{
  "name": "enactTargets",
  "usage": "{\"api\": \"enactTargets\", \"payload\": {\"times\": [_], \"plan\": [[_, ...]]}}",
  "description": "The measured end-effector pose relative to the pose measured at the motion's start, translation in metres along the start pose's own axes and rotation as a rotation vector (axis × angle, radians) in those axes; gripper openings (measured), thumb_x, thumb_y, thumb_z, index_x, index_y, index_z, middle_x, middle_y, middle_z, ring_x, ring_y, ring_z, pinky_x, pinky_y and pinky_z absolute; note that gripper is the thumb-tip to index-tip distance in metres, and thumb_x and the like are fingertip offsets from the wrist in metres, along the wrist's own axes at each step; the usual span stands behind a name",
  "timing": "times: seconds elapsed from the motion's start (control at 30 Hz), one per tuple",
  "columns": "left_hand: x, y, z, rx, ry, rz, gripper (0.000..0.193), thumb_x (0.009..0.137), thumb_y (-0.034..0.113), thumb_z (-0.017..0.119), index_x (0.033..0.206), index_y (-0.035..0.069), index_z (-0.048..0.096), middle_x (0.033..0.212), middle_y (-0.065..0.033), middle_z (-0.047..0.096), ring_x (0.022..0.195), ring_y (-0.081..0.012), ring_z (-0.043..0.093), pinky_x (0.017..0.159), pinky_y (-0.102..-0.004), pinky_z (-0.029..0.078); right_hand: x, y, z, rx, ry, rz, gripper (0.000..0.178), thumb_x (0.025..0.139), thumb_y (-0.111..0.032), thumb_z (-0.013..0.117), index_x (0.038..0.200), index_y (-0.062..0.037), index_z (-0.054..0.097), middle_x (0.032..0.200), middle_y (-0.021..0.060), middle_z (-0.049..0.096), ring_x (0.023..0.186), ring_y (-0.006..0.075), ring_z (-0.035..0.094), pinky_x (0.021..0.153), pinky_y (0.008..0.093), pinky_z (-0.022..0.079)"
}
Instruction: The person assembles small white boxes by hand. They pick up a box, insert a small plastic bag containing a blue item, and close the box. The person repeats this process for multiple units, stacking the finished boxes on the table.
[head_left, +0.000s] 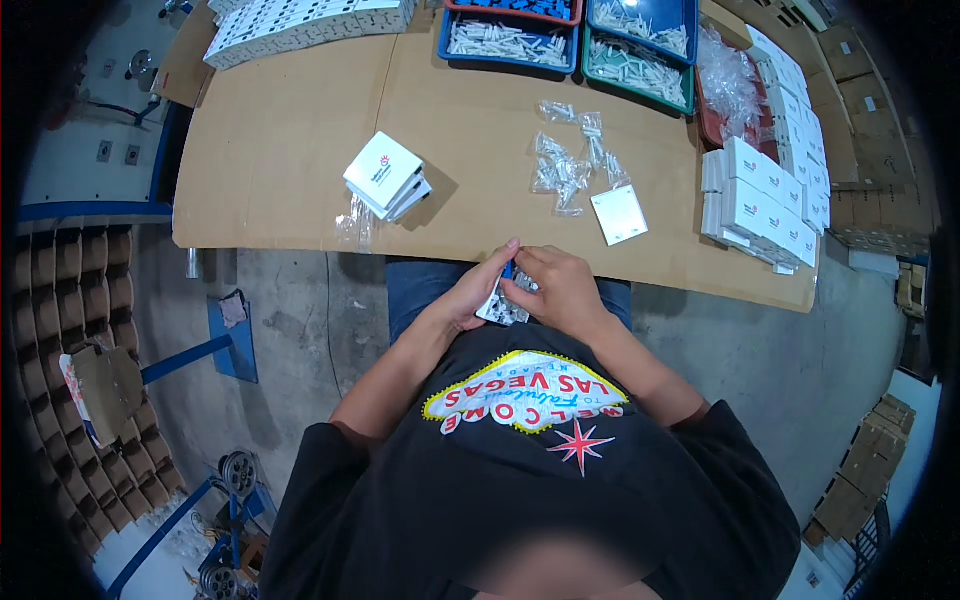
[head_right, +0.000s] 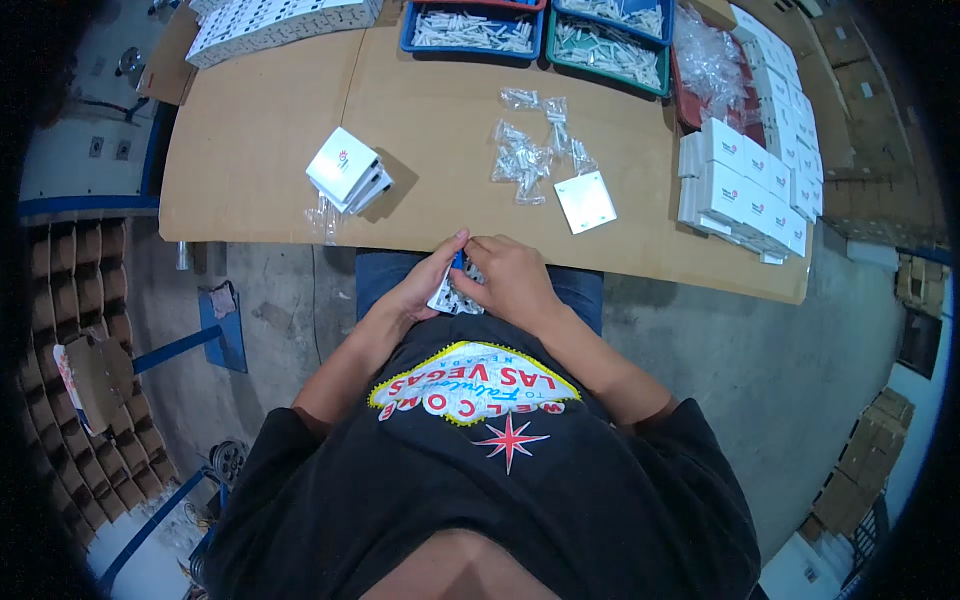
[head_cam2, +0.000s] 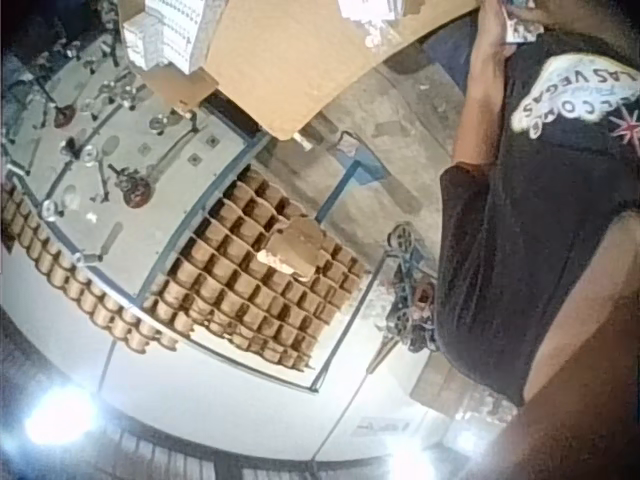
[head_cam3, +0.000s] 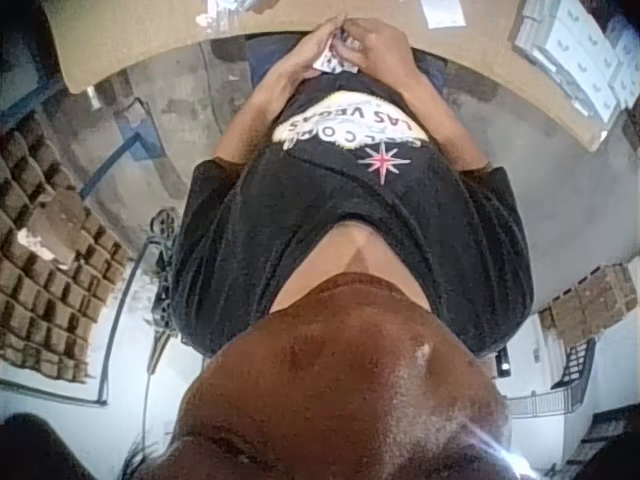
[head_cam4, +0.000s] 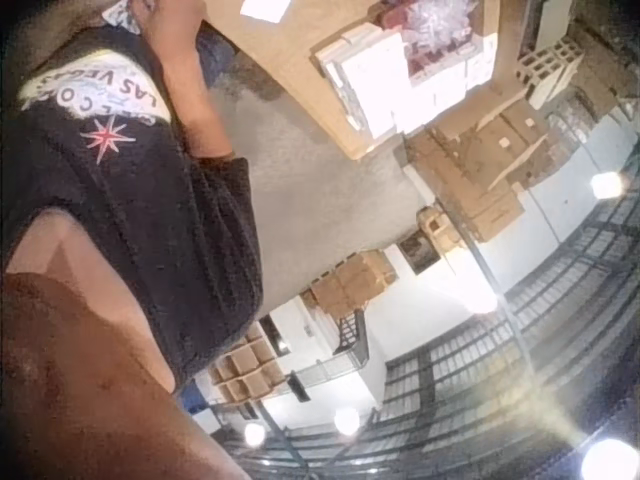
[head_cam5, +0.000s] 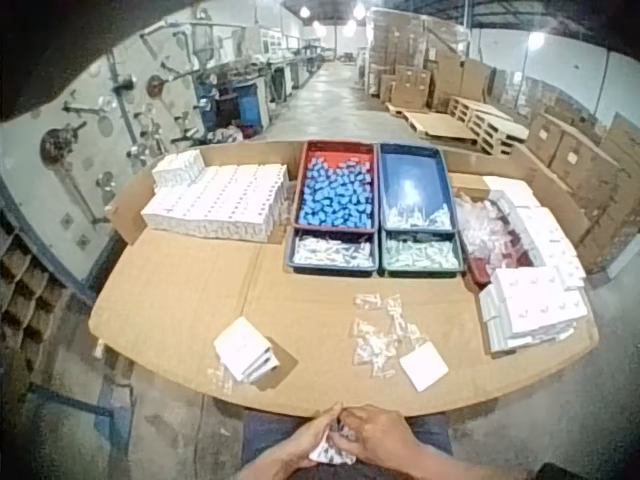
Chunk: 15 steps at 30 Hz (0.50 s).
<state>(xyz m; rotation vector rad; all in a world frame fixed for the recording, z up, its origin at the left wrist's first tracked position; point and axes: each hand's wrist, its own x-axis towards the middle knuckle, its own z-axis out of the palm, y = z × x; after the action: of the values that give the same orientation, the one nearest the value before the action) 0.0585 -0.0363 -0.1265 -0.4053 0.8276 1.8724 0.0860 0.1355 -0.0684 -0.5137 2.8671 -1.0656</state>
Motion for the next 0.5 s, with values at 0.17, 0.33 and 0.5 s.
{"api": "enactTargets", "payload": {"times": [0.17, 0.33, 0.5], "plan": [[-0.004, -0.005, -0.011, -0.099, -0.063, 0.035, 0.06, 0.106, 0.057, 0.044, 0.117, 0.002, 0.066, 0.101, -0.0154, 0.074, 0.09, -0.0265, 0.075, 0.085, -0.0413, 0.062, -0.011, -0.007, -0.009, 0.243, 0.025, 0.033, 0.033, 0.086, -0.021, 0.077, 0.11, 0.0009, 0.071, 0.112, 0.0131, 0.072, 0.085, 0.028, 0.072, 0.072, 0.0372, 0.057], [0.006, -0.003, -0.02, -0.224, -0.269, -0.024, 0.051, 0.104, 0.045, 0.051, 0.127, 0.0, 0.06, 0.128, -0.0264, 0.064, 0.115, -0.0368, 0.067, 0.103, -0.0468, 0.054, -0.004, 0.026, -0.011, 0.615, 0.214, 0.294, 0.037, 0.088, -0.004, 0.074, 0.124, -0.0001, 0.066, 0.111, 0.0096, 0.07, 0.086, 0.0138, 0.069, 0.069, 0.03, 0.058], [0.006, 0.009, -0.023, -0.087, -0.392, -0.005, 0.066, 0.079, 0.016, 0.067, 0.141, -0.001, 0.048, 0.144, -0.0304, 0.052, 0.128, -0.0431, 0.06, 0.113, -0.0513, 0.047, 0.033, 0.079, -0.032, 0.843, 0.12, 0.568, 0.036, 0.089, -0.009, 0.075, 0.12, 0.0051, 0.063, 0.102, 0.0116, 0.07, 0.078, 0.0129, 0.07, 0.06, 0.0271, 0.057]]}}
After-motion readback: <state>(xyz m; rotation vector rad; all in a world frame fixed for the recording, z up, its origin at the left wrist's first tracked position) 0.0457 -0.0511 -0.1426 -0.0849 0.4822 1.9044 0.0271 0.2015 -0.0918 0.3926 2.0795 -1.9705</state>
